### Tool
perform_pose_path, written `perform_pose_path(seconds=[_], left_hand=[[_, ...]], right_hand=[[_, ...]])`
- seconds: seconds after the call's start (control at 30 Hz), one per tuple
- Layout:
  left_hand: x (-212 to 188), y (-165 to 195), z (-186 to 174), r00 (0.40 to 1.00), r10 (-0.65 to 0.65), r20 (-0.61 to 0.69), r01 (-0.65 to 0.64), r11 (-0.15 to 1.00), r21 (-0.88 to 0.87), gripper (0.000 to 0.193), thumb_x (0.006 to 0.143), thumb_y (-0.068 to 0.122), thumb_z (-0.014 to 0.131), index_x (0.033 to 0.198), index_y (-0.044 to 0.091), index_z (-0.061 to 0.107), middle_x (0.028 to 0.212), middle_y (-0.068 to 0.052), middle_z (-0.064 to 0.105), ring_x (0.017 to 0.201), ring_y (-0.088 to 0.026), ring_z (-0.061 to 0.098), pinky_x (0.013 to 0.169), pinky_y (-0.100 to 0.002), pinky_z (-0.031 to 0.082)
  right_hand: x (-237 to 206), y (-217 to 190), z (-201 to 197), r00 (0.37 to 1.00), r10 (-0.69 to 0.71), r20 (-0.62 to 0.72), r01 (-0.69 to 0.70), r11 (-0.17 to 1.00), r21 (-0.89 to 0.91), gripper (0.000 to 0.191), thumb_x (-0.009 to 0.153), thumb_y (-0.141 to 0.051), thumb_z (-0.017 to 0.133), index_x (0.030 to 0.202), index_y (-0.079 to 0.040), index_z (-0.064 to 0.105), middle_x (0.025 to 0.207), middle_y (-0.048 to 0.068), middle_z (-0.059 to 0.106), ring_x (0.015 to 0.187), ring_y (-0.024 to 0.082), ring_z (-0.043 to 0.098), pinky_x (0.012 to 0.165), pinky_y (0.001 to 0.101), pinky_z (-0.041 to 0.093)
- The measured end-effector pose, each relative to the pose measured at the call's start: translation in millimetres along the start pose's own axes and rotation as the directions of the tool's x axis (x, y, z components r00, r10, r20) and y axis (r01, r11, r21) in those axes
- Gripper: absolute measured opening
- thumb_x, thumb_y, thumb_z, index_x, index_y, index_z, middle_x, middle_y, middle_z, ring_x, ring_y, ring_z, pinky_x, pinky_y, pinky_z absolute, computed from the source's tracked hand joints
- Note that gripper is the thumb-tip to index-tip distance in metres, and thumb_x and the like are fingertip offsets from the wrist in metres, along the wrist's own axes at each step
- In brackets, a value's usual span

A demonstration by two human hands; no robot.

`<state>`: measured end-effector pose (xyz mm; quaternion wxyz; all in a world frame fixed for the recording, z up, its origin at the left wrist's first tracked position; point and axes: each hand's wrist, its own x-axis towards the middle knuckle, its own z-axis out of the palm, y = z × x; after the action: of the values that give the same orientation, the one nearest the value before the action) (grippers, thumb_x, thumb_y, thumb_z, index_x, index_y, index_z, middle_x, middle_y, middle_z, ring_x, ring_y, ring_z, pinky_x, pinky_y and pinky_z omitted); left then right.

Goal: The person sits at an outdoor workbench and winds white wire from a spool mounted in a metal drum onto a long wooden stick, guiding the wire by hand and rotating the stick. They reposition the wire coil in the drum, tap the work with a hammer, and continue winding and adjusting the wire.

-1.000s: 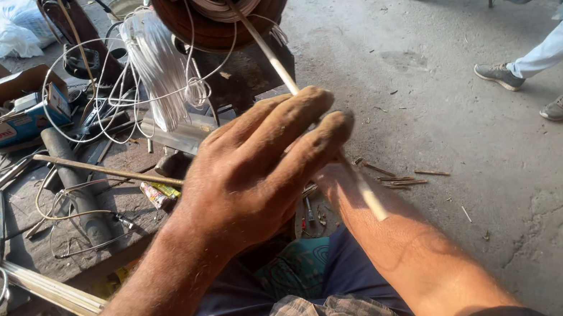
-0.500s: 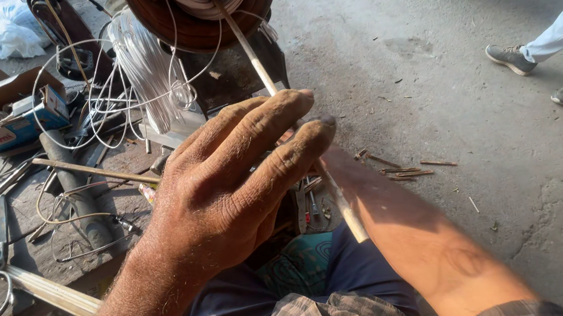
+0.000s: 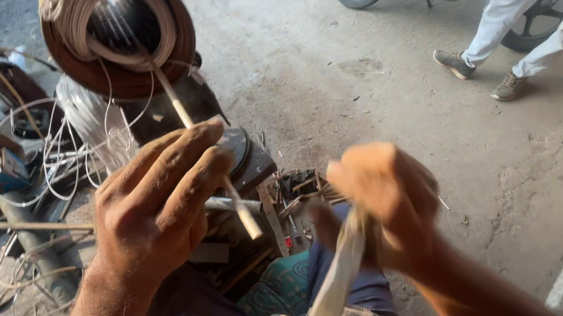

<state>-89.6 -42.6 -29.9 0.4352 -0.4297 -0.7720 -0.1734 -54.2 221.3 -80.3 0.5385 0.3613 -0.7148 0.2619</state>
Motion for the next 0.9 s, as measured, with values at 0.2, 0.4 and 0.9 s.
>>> perform_pose_path(seconds=[0.2, 0.4, 0.9], left_hand=[[6.4, 3.0, 0.0, 0.999, 0.022, -0.050, -0.021, 0.999, 0.024, 0.020, 0.095, 0.002, 0.072, 0.114, 0.003, 0.070, 0.120, -0.016, 0.073, 0.109, -0.033, 0.075, 0.086, -0.041, 0.064], [6.5, -4.3, -0.2, 0.996, 0.023, -0.085, -0.022, 1.000, 0.017, 0.018, 0.095, -0.001, 0.069, 0.113, 0.003, 0.070, 0.116, -0.016, 0.074, 0.108, -0.033, 0.075, 0.087, -0.041, 0.065], [13.7, -7.2, 5.4, 0.980, 0.032, -0.195, -0.031, 0.999, 0.007, 0.010, 0.099, -0.002, 0.070, 0.109, 0.000, 0.070, 0.110, -0.018, 0.075, 0.104, -0.033, 0.076, 0.089, -0.042, 0.066]], right_hand=[[40.6, -18.7, -8.7, 0.992, -0.128, -0.002, 0.128, 0.989, -0.067, 0.037, 0.095, -0.031, 0.080, 0.109, -0.005, 0.056, 0.088, 0.009, 0.062, 0.068, 0.018, 0.062, 0.054, 0.0330, 0.050], [57.5, -26.1, -17.7, 0.987, -0.088, 0.132, 0.096, 0.994, -0.059, 0.034, 0.091, -0.027, 0.077, 0.104, -0.001, 0.060, 0.081, 0.009, 0.065, 0.063, 0.017, 0.062, 0.049, 0.0348, 0.049], [50.8, -33.8, -9.0, 0.959, 0.132, 0.253, -0.077, 0.973, -0.216, 0.029, 0.084, -0.025, 0.084, 0.095, -0.009, 0.063, 0.070, 0.005, 0.057, 0.058, 0.019, 0.059, 0.049, 0.0386, 0.048]])
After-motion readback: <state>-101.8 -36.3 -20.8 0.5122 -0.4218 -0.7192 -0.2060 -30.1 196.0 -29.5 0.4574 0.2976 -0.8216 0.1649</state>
